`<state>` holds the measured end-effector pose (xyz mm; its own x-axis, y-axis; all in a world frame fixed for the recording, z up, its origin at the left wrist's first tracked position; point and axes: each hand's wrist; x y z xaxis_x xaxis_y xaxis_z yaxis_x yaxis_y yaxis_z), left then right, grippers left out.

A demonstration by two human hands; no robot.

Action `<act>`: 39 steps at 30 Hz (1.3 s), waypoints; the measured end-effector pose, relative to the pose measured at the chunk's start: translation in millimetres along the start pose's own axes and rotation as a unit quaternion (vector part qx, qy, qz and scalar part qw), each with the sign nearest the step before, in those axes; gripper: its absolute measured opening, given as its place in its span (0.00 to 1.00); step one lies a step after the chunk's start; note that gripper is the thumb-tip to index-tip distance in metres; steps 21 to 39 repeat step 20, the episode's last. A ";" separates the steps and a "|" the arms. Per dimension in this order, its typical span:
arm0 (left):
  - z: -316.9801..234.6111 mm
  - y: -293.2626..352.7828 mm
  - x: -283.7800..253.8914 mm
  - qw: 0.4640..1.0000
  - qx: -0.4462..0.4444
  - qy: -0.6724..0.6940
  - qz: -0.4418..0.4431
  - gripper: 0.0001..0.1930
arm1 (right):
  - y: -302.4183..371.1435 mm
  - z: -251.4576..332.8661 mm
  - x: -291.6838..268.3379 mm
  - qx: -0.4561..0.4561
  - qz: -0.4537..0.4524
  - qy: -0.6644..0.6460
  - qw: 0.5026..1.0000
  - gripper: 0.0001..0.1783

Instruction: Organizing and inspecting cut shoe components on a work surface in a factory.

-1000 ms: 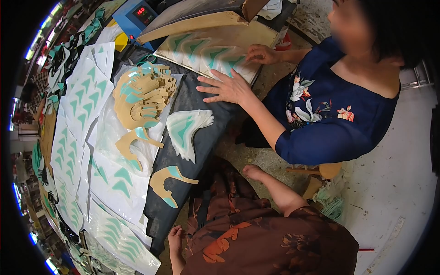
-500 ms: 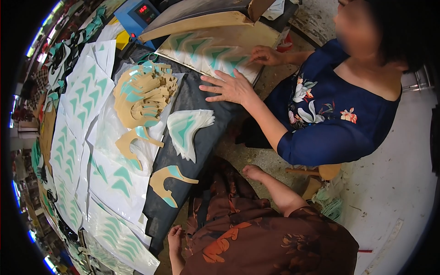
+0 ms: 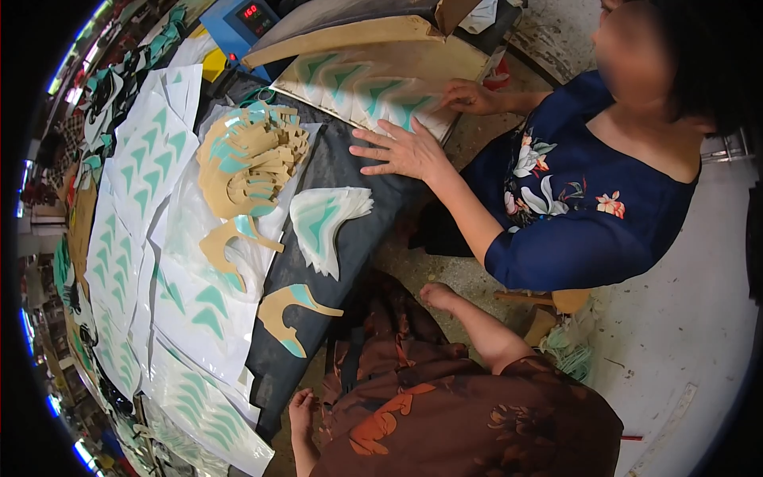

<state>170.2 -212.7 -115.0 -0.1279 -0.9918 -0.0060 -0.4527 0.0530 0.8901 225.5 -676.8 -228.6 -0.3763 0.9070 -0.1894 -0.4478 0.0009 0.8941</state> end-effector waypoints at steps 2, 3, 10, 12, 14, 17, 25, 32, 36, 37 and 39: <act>7.3 -4.4 -4.9 1.000 0.013 0.007 0.012 0.08 | -3.2 -0.4 -2.3 -0.003 0.019 0.013 1.000 0.10; 7.9 -2.1 -4.4 1.000 0.005 0.008 0.010 0.08 | -3.5 -4.2 -2.1 0.003 0.025 0.014 1.000 0.10; 1.7 -3.9 0.8 1.000 0.000 0.017 0.011 0.08 | -2.4 6.4 -5.1 -0.003 0.075 -0.219 0.973 0.10; -2.1 3.3 7.4 1.000 -0.009 0.012 -0.001 0.08 | 20.6 43.4 -9.4 -0.009 0.097 -0.288 0.953 0.10; -5.0 2.9 11.3 1.000 -0.014 0.002 -0.006 0.08 | 30.5 71.3 -14.4 -0.016 0.111 -0.360 0.926 0.10; 3.3 4.0 12.4 0.999 -0.023 0.027 0.002 0.08 | 33.4 102.5 -15.3 -0.097 0.177 -0.480 0.854 0.13; 7.0 8.7 13.6 1.000 -0.021 0.013 0.005 0.09 | 39.2 137.1 -14.0 -0.148 0.279 -0.562 0.764 0.16; 7.0 8.7 13.6 1.000 -0.021 0.013 0.005 0.09 | 39.2 137.1 -14.0 -0.148 0.279 -0.562 0.764 0.16; 7.0 8.7 13.6 1.000 -0.021 0.013 0.005 0.09 | 39.2 137.1 -14.0 -0.148 0.279 -0.562 0.764 0.16; 7.0 8.7 13.6 1.000 -0.021 0.013 0.005 0.09 | 39.2 137.1 -14.0 -0.148 0.279 -0.562 0.764 0.16; 7.0 8.7 13.6 1.000 -0.021 0.013 0.005 0.09 | 39.2 137.1 -14.0 -0.148 0.279 -0.562 0.764 0.16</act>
Point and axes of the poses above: each hand's wrist, its own y-axis away from the middle knuckle, its own x-axis out of the palm, z = x × y, and after that the axes turned 8 degrees about z, right-handed
